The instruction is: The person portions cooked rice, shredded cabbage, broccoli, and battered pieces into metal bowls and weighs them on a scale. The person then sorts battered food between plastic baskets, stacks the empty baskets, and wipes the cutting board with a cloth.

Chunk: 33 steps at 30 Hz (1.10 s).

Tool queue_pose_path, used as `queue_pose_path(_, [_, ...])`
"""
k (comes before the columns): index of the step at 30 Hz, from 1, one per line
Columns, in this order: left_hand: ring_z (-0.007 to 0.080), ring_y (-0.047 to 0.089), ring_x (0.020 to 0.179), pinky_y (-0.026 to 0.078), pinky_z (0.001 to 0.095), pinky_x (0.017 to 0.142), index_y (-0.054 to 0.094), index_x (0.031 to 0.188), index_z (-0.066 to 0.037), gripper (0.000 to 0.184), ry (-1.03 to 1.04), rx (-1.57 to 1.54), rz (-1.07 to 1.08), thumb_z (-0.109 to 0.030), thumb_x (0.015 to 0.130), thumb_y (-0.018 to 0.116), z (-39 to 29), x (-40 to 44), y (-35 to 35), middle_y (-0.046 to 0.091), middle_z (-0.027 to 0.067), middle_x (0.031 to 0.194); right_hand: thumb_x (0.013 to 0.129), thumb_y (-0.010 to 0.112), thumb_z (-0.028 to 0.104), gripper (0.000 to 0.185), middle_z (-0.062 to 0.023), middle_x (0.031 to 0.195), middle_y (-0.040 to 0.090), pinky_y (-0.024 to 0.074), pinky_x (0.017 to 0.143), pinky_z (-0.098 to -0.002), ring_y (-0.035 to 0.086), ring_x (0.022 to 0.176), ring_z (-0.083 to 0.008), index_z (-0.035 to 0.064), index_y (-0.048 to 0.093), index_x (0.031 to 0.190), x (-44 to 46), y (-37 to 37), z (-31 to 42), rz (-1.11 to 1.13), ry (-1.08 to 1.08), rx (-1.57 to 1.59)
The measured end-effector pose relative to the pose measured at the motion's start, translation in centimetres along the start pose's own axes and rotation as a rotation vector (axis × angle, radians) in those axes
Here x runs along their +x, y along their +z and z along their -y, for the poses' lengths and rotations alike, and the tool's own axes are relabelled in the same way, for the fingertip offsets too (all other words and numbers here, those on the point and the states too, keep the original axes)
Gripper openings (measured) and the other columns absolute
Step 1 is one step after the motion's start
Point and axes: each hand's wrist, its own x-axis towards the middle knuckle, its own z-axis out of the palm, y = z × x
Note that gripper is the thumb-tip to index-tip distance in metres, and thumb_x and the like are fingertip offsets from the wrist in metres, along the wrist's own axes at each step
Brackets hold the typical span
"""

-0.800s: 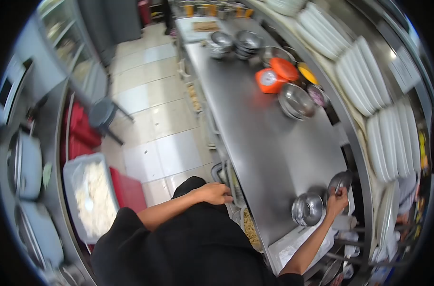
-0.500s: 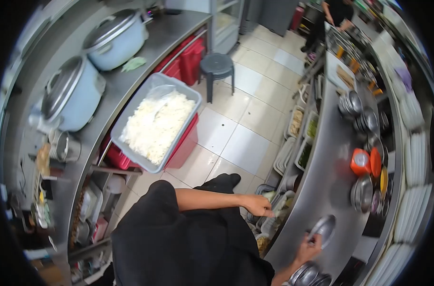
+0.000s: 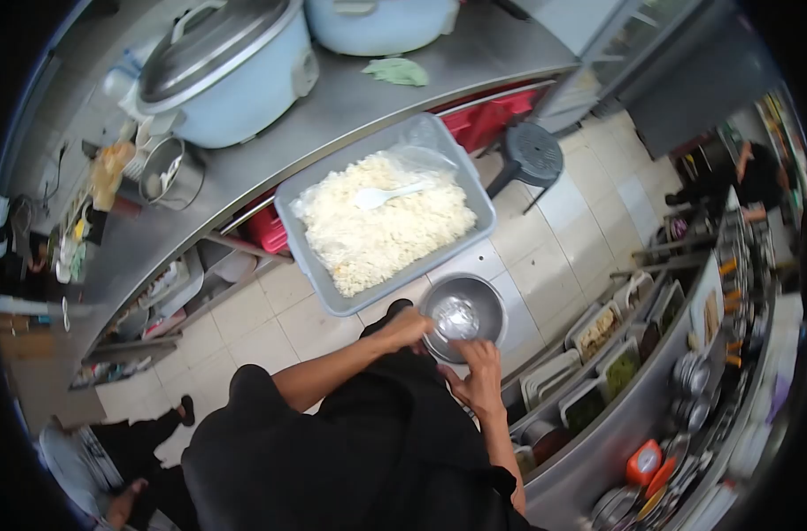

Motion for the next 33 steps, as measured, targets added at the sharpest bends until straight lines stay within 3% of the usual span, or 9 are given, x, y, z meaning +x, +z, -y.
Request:
queue_pose_path(4, [0.0219, 0.060, 0.047, 0.047, 0.0303, 0.038, 0.056, 0.077, 0.009, 0.025, -0.004, -0.180, -0.466, -0.015, 0.074, 0.049, 3.9, 3.3, -9.3, 0.058, 0.0179, 0.059, 0.066, 0.073, 0.013, 0.033, -0.0122, 0.092, 0.062, 0.0450, 0.072, -0.0367, 0.057, 0.083, -0.0289, 0.0054, 0.062, 0.096, 7.1, 5.1, -4.0, -0.059, -0.023, 0.149])
queue_pose_path(6, [0.0206, 0.057, 0.044, 0.046, 0.0298, 0.038, 0.054, 0.079, 0.007, 0.022, -0.009, -0.343, -0.630, -0.014, 0.074, 0.049, 5.2, 4.4, -13.7, 0.057, 0.0157, 0.058, 0.070, 0.071, 0.012, 0.029, -0.0122, 0.093, 0.062, 0.0473, 0.070, -0.0356, 0.059, 0.081, -0.0274, 0.0045, 0.062, 0.097, 10.0, 9.1, -7.1, 0.052, 0.347, 0.401])
queue_pose_path(9, [0.0202, 0.055, 0.044, 0.046, 0.0299, 0.038, 0.051, 0.088, 0.005, 0.022, -0.016, -0.535, -0.830, -0.012, 0.074, 0.049, 6.1, 3.7, -18.0, 0.056, 0.0140, 0.060, 0.073, 0.068, 0.013, 0.026, -0.0121, 0.089, 0.062, 0.0491, 0.067, -0.0344, 0.060, 0.075, -0.0263, 0.0043, 0.062, 0.097, 15.2, 16.0, -10.0, 0.191, 0.402, 0.494])
queue_pose_path(13, [0.0204, 0.054, 0.047, 0.047, 0.0319, 0.043, 0.050, 0.086, 0.006, 0.020, 0.085, -0.769, -1.166, -0.010, 0.074, 0.049, 6.1, -0.6, -19.7, 0.057, 0.0135, 0.066, 0.071, 0.066, 0.011, 0.040, -0.0143, 0.110, 0.056, 0.0446, 0.083, -0.0390, 0.051, 0.105, -0.0297, 0.0071, 0.057, 0.110, 22.0, 23.5, -7.3, 0.321, 0.085, 0.278])
queue_pose_path(19, [0.0224, 0.055, 0.047, 0.048, 0.0317, 0.041, 0.046, 0.095, 0.006, 0.025, 0.097, -1.028, -1.206, -0.008, 0.074, 0.049, 8.9, -3.4, -17.7, 0.055, 0.0152, 0.068, 0.068, 0.067, 0.011, 0.069, -0.0111, 0.116, 0.048, 0.0411, 0.086, -0.0414, 0.043, 0.112, -0.0287, 0.0116, 0.037, 0.130, 26.4, 32.1, -3.5, 0.614, -0.397, -0.172])
queue_pose_path(21, [0.0229, 0.055, 0.048, 0.049, 0.0336, 0.044, 0.047, 0.093, 0.006, 0.024, 0.048, -1.090, -1.227, -0.008, 0.075, 0.050, 9.2, -2.5, -16.6, 0.054, 0.0137, 0.067, 0.069, 0.065, 0.009, 0.051, -0.0102, 0.105, 0.053, 0.0411, 0.084, -0.0406, 0.048, 0.103, -0.0283, 0.0099, 0.050, 0.117, 26.2, 32.4, -4.8, 0.599, -0.443, -0.176])
queue_pose_path(24, [0.0233, 0.056, 0.051, 0.049, 0.0342, 0.048, 0.046, 0.092, 0.006, 0.023, 0.094, -1.102, -1.180, -0.008, 0.076, 0.053, 8.1, 0.4, -16.2, 0.053, 0.0127, 0.071, 0.070, 0.058, 0.001, 0.010, -0.0106, 0.085, 0.060, 0.0441, 0.076, -0.0395, 0.057, 0.087, -0.0298, 0.0057, 0.060, 0.079, 27.0, 29.2, -7.6, 0.505, -0.305, 0.158])
queue_pose_path(29, [0.0211, 0.058, 0.065, 0.049, 0.0331, 0.059, 0.050, 0.095, 0.004, 0.021, 0.190, -1.153, -1.040, -0.013, 0.082, 0.050, 6.4, 6.7, -18.2, 0.058, 0.0127, 0.081, 0.083, 0.055, 0.003, 0.003, -0.0083, 0.077, 0.059, 0.0445, 0.064, -0.0288, 0.056, 0.068, -0.0204, 0.0019, 0.058, 0.083, 28.5, 20.4, -11.7, 0.334, 0.026, 0.699])
queue_pose_path(33, [0.0234, 0.060, 0.070, 0.048, 0.0358, 0.062, 0.049, 0.106, 0.004, 0.054, 0.143, -1.152, -1.013, -0.045, 0.084, 0.048, 3.6, 8.7, -16.7, 0.060, 0.0137, 0.087, 0.085, 0.054, 0.004, 0.005, -0.0054, 0.076, 0.057, 0.0429, 0.065, -0.0246, 0.054, 0.070, -0.0141, 0.0013, 0.057, 0.089, 29.4, 16.8, -15.4, 0.477, 0.171, 0.815])
